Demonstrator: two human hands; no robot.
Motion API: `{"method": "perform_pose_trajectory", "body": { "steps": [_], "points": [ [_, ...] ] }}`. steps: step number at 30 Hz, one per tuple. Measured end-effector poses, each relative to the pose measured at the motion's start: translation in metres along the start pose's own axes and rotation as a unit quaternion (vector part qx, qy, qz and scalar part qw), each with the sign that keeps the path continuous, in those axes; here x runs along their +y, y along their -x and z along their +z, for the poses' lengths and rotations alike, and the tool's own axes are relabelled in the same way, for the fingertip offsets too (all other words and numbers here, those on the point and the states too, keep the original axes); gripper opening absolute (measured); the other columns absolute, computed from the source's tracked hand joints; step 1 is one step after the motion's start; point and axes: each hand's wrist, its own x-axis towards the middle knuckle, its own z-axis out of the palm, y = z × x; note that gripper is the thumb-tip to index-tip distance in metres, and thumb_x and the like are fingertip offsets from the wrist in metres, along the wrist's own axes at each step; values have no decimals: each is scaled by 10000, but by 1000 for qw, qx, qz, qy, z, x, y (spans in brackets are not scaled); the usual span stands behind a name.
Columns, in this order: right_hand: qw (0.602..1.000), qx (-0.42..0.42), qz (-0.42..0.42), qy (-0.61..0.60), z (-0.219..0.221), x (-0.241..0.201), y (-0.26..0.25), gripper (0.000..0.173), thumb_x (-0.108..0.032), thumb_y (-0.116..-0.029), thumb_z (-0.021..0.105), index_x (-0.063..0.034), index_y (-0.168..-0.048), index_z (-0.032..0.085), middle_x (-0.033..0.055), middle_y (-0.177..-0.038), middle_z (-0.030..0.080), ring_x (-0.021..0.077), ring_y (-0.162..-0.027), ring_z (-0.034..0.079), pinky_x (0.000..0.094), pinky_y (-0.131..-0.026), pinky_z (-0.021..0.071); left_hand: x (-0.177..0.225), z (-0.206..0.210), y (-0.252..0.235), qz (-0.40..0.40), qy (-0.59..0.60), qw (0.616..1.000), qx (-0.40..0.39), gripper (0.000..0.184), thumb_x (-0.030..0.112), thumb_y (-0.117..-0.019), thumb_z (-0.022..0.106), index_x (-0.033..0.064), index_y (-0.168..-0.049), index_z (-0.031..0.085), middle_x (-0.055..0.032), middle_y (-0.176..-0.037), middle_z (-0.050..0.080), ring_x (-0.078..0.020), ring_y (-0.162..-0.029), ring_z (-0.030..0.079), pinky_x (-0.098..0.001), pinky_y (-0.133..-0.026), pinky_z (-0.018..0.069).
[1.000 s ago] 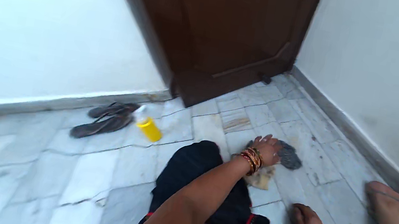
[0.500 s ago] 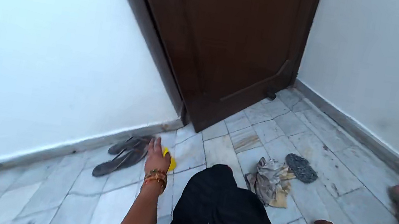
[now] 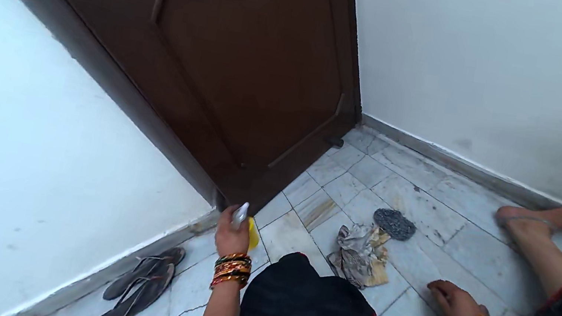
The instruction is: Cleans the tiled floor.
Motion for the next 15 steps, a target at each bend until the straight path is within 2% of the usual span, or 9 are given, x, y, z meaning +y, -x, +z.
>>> {"method": "perform_pose_trajectory", "body": {
  "steps": [2,5,7,9,11,13,15],
  "points": [
    [997,42,-4,-66,-3,-1,4,362,-235,-1090,466,-29,-1292,684,201,-1270,696,347,-1201,663,543,-1073,475,40,20,16,51,45,997,-41,456,75,-965,688,-7,-1397,568,-259,-1400,587,-392,-1273,595,-565,-1089,456],
    [987,98,-36,-123,-15,-19,11,334,-172,-1075,496,16,-1284,675,226,-1281,680,343,-1175,673,480,-1048,515,87,59,55,134,80,981,-114,501,117,-954,722,9,-1413,555,-241,-1393,594,-367,-1211,640,-542,-1034,519],
    [978,138,-70,-141,-18,-30,14,344,-137,-1051,536,6,-1348,633,212,-1306,663,318,-1155,679,457,-1008,546,113,86,85,184,78,966,-165,529,166,-948,744,24,-1420,553,-235,-1328,628,-365,-1111,670,-547,-953,547],
    [965,184,-107,-150,-16,-38,16,474,-121,-998,620,-24,-1454,537,205,-1367,619,314,-1160,673,463,-958,575,132,115,118,229,71,947,-213,545,197,-944,751,33,-1424,552,-227,-1239,657,-345,-963,691,-526,-846,577],
    [951,234,-136,-152,-13,-49,20,666,-110,-922,716,-37,-1526,444,230,-1455,541,343,-1210,642,487,-957,570,146,141,153,263,76,929,-250,528,209,-945,753,43,-1409,565,-228,-1207,663,-334,-867,700,-522,-780,586],
    [939,268,-170,-129,-9,-57,24,775,-110,-866,770,-35,-1547,407,252,-1501,487,370,-1259,607,503,-983,558,157,160,187,281,74,918,-270,470,224,-950,743,47,-1362,603,-225,-1202,660,-332,-833,702,-531,-766,591],
    [938,278,-184,-92,-4,-60,26,817,-101,-837,789,-39,-1555,404,250,-1530,467,399,-1302,582,551,-1030,527,164,172,216,275,57,917,-283,441,215,-935,751,39,-1320,631,-230,-1235,659,-356,-874,712,-552,-785,593]
  ]
}}
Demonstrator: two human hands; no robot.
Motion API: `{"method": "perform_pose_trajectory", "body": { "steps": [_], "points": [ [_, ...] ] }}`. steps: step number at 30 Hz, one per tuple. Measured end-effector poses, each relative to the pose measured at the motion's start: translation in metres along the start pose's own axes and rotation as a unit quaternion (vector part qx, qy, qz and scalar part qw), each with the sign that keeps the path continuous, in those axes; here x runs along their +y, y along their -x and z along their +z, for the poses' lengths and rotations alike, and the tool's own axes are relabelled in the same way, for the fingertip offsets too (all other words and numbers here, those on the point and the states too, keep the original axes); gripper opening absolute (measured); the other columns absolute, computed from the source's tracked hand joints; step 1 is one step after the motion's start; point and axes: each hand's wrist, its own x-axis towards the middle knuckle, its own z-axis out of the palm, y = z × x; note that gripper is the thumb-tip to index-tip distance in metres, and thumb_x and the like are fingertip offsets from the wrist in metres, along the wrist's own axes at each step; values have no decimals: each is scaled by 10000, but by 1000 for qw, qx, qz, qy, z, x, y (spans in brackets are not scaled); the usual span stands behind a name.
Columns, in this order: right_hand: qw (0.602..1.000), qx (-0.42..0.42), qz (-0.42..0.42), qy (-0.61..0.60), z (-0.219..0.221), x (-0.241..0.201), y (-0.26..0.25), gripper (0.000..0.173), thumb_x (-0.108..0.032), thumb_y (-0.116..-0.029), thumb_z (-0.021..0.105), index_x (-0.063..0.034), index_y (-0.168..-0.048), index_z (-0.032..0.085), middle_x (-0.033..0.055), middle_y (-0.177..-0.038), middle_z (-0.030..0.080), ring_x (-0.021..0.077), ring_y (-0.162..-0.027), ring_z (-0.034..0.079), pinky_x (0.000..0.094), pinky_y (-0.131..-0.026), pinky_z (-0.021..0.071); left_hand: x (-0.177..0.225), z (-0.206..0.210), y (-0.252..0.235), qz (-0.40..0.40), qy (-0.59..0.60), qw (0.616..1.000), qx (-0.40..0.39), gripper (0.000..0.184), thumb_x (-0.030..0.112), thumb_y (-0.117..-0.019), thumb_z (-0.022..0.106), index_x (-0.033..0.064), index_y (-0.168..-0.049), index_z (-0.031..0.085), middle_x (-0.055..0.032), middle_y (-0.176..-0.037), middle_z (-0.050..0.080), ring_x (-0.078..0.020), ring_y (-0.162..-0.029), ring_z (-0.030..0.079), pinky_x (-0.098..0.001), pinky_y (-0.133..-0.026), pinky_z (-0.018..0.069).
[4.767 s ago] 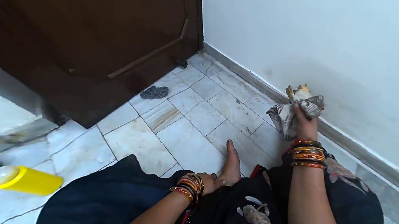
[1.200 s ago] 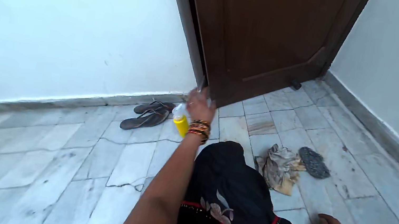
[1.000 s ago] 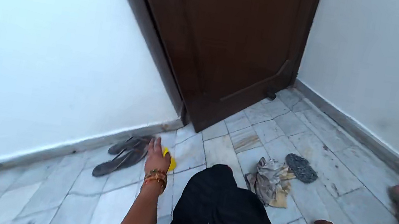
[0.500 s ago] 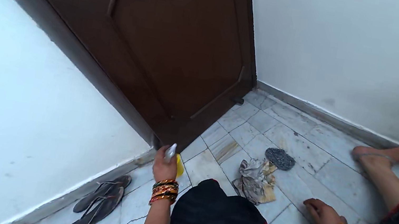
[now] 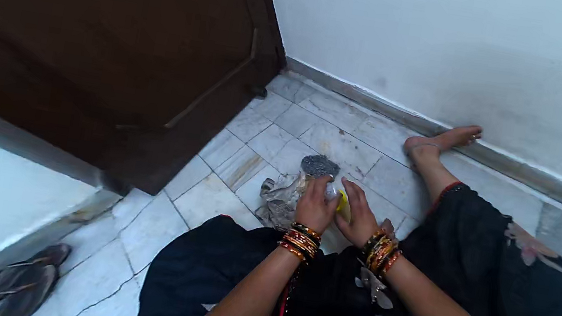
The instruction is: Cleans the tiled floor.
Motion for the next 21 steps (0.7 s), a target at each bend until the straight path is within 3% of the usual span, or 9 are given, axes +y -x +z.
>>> {"method": "perform_pose_trajectory", "body": {
  "steps": [3,6,9,13,16,18,21],
  "points": [
    [999,-24,8,34,0,7,3,802,-42,-838,750,-43,-1566,412,230,-1525,498,423,-1341,548,625,-1052,461,16,11,8,-46,33,996,-70,471,158,-950,717,31,-1378,569,-229,-1275,618,-325,-894,714,-509,-817,596],
    [999,-9,28,33,-3,21,-2,820,32,-828,720,-47,-1574,388,236,-1496,521,430,-1300,582,621,-1013,495,9,11,12,-9,127,980,-155,557,143,-968,705,39,-1471,487,-210,-1273,629,-271,-1029,722,-438,-926,609],
    [999,-7,44,18,-1,23,-8,781,-32,-896,725,-42,-1585,358,238,-1517,502,432,-1275,603,615,-1019,503,0,-8,12,28,100,964,-247,561,245,-998,668,60,-1496,487,-186,-1376,596,-270,-1174,669,-436,-997,565],
    [998,61,21,23,14,26,-12,697,24,-871,688,9,-1524,444,301,-1511,484,460,-1299,589,588,-1025,523,-9,-45,14,21,-36,891,-452,544,348,-1045,575,87,-1513,482,-199,-1469,546,-356,-1299,587,-531,-1102,457],
    [994,112,-3,11,24,35,-21,714,42,-804,675,30,-1487,467,292,-1492,506,431,-1316,581,540,-1042,525,-21,-41,21,-3,-102,826,-554,551,347,-1042,581,111,-1526,464,-236,-1466,535,-423,-1307,565,-627,-1080,436],
    [991,133,8,3,31,39,-29,751,-29,-789,735,39,-1481,451,285,-1476,516,398,-1266,620,517,-1006,550,-25,-28,21,-3,-117,797,-593,526,283,-1040,566,117,-1528,460,-233,-1466,537,-426,-1329,549,-640,-1081,429],
    [985,158,68,10,41,36,-47,841,-128,-809,836,0,-1521,407,288,-1427,542,396,-1164,657,524,-955,563,-24,-6,16,17,-111,790,-603,510,188,-1028,568,104,-1520,465,-244,-1468,530,-441,-1337,537,-655,-1071,430]
  ]
}}
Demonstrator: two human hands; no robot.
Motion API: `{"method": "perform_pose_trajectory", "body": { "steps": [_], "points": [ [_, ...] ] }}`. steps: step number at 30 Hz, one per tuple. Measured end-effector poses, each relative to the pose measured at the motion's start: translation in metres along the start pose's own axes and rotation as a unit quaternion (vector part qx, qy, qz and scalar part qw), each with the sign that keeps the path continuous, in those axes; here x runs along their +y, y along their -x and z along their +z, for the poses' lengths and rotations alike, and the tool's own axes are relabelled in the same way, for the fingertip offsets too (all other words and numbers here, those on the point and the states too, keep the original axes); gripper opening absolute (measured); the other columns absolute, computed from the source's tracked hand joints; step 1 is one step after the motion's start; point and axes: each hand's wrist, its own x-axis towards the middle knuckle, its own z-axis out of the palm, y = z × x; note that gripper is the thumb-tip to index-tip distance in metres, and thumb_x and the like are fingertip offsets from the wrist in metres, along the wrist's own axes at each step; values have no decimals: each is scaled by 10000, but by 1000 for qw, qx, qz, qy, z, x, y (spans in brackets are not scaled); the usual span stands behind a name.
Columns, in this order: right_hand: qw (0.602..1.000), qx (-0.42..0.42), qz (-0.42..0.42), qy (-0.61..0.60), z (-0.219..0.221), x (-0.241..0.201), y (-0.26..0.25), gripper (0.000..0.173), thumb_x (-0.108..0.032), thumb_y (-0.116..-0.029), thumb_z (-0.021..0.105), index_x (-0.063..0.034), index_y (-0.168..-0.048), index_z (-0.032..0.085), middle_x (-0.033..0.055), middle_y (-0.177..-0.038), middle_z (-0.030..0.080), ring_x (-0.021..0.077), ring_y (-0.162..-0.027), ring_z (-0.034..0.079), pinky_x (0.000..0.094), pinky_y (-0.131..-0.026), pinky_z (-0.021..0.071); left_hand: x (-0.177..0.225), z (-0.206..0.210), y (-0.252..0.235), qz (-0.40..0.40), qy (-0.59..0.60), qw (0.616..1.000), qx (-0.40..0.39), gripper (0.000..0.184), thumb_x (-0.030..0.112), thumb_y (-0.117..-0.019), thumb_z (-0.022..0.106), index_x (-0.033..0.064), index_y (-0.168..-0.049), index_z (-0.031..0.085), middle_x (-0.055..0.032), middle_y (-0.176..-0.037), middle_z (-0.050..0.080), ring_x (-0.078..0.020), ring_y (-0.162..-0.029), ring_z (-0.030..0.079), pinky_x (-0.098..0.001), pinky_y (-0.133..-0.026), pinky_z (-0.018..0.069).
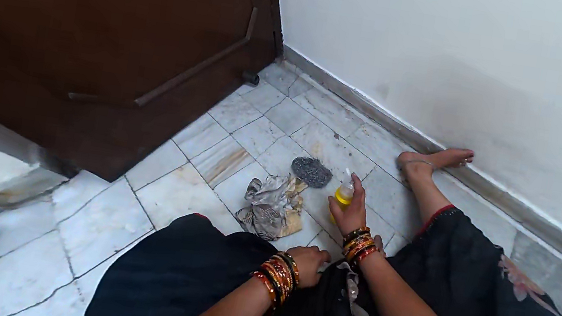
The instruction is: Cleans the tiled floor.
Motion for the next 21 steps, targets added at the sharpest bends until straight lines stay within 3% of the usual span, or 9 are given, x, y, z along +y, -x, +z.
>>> {"method": "perform_pose_trajectory", "body": {
  "steps": [3,7,12,17,21],
  "points": [
    [998,-8,66,20,10,-2,-18,850,-141,-862,797,-65,-1577,344,294,-1385,550,410,-1095,669,546,-909,568,5,4,-13,21,-8,1000,1,477,142,-1045,515,42,-1507,457,-267,-1465,520,-450,-1337,536,-659,-1061,437],
    [991,-16,128,35,9,4,-39,873,-177,-901,755,-85,-1620,268,311,-1406,530,430,-1120,655,566,-936,547,4,8,-16,25,-8,999,-23,504,77,-1007,550,-15,-1492,450,-294,-1443,531,-470,-1336,531,-669,-1058,433],
    [979,-12,201,39,0,29,-67,891,-204,-914,726,-180,-1648,222,307,-1470,491,457,-1216,603,615,-988,502,2,1,-16,42,11,999,-6,467,119,-1038,515,21,-1491,466,-284,-1442,536,-472,-1326,538,-678,-1056,430],
    [972,-77,195,109,-21,15,-105,863,-275,-938,714,-238,-1647,224,313,-1304,626,486,-1085,664,661,-905,512,5,-2,-11,59,17,998,3,469,119,-1043,504,19,-1499,455,-286,-1446,531,-475,-1323,541,-685,-1044,433],
    [967,-117,185,130,-34,-13,-144,874,-379,-927,774,-243,-1629,270,319,-1299,628,489,-1123,650,673,-947,492,7,-5,-7,75,20,997,6,478,109,-1034,523,0,-1494,451,-295,-1457,517,-487,-1326,532,-688,-1042,431]
  ]
}}
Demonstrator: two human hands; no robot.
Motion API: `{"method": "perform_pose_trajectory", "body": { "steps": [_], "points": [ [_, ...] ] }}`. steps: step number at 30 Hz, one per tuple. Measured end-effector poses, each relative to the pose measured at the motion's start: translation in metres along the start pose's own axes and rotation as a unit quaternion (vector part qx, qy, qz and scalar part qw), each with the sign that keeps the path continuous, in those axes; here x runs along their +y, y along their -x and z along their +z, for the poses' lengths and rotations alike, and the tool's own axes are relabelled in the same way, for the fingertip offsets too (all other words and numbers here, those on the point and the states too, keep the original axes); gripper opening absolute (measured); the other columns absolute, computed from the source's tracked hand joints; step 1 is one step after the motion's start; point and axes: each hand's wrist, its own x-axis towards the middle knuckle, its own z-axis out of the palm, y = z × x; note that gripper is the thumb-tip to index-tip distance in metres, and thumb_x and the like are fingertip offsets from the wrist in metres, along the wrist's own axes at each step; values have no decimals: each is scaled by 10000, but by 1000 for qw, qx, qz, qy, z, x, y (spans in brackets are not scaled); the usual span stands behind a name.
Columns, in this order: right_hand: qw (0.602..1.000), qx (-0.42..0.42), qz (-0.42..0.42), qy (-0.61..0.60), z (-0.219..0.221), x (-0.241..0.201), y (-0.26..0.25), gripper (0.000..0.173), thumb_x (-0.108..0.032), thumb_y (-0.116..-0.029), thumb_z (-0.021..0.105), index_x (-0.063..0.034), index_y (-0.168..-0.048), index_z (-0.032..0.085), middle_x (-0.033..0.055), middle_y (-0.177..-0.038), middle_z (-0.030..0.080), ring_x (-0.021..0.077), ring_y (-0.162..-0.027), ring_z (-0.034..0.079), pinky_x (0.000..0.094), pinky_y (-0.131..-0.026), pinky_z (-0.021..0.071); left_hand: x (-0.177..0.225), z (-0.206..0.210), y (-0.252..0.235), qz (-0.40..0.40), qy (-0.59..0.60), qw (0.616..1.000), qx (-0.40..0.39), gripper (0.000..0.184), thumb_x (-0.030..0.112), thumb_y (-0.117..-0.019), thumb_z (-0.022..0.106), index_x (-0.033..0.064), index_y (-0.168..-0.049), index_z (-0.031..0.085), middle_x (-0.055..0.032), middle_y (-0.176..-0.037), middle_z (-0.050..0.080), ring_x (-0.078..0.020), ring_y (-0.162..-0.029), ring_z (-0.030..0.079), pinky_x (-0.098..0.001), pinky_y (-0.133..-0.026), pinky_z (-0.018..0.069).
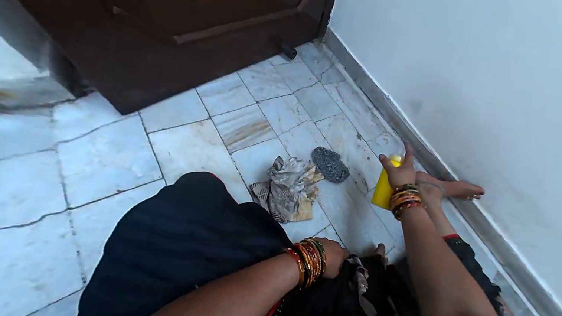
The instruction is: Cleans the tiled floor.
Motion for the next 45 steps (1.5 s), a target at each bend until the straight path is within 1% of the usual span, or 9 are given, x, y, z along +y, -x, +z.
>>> {"method": "perform_pose_trajectory", "body": {
  "steps": [3,6,14,18,24,29,35,41,45],
  "points": [
    [1000,-12,1,26,-16,-22,-14,821,-324,-916,787,-239,-1594,331,308,-1299,625,486,-1118,646,676,-923,498,1,-1,3,9,3,1000,9,486,90,-1022,540,-3,-1491,455,-300,-1449,523,-491,-1328,529,-694,-1039,429],
    [995,-27,-7,93,-23,-36,-22,775,-318,-916,780,-221,-1566,370,309,-1195,669,496,-1079,663,685,-903,499,2,-2,6,19,0,1000,14,483,83,-1015,544,-4,-1483,461,-303,-1437,531,-496,-1321,532,-697,-1031,432],
    [986,-21,12,163,-21,-31,-19,709,-277,-895,786,-103,-1491,444,311,-1169,679,498,-1098,664,696,-903,491,2,-2,8,26,-11,999,17,474,74,-1000,562,-15,-1459,481,-305,-1418,547,-489,-1318,537,-690,-1029,436],
    [985,-14,27,172,-27,-23,-19,681,-290,-898,783,-105,-1472,465,304,-1171,684,500,-1100,665,689,-906,499,2,-2,7,30,-10,999,16,469,64,-997,557,-23,-1452,485,-310,-1418,544,-488,-1325,531,-693,-1032,430],
    [993,-24,23,113,-39,-11,-25,763,-308,-917,784,-132,-1544,387,332,-1244,644,516,-1138,636,691,-945,477,3,-3,9,26,-12,999,14,478,71,-1006,548,-5,-1473,473,-304,-1422,544,-487,-1322,535,-687,-1035,434],
    [985,-32,19,170,-41,-19,-24,732,-277,-882,817,-124,-1498,452,320,-1190,670,515,-1105,653,697,-921,490,4,-4,10,22,-8,1000,16,486,59,-999,547,4,-1477,477,-290,-1424,549,-474,-1322,540,-677,-1035,440],
    [980,-14,49,191,-44,-19,-29,658,-301,-909,787,-103,-1458,484,316,-1179,679,512,-1110,659,690,-921,494,3,-4,9,22,-7,1000,9,484,62,-994,556,9,-1470,486,-286,-1416,558,-473,-1311,550,-676,-1027,448],
    [992,-26,49,115,-50,-21,-20,730,-313,-925,783,-103,-1520,413,332,-1234,649,508,-1127,646,682,-946,485,-2,-9,8,32,4,999,20,465,104,-1010,552,28,-1465,500,-277,-1431,549,-470,-1320,544,-678,-1033,442],
    [999,36,23,-34,-29,-15,23,804,-291,-917,800,-130,-1556,339,328,-1215,634,459,-1003,657,638,-854,522,-13,-20,8,27,82,990,112,540,278,-1032,591,112,-1528,458,-235,-1466,533,-436,-1329,545,-657,-1063,438]
  ]
}}
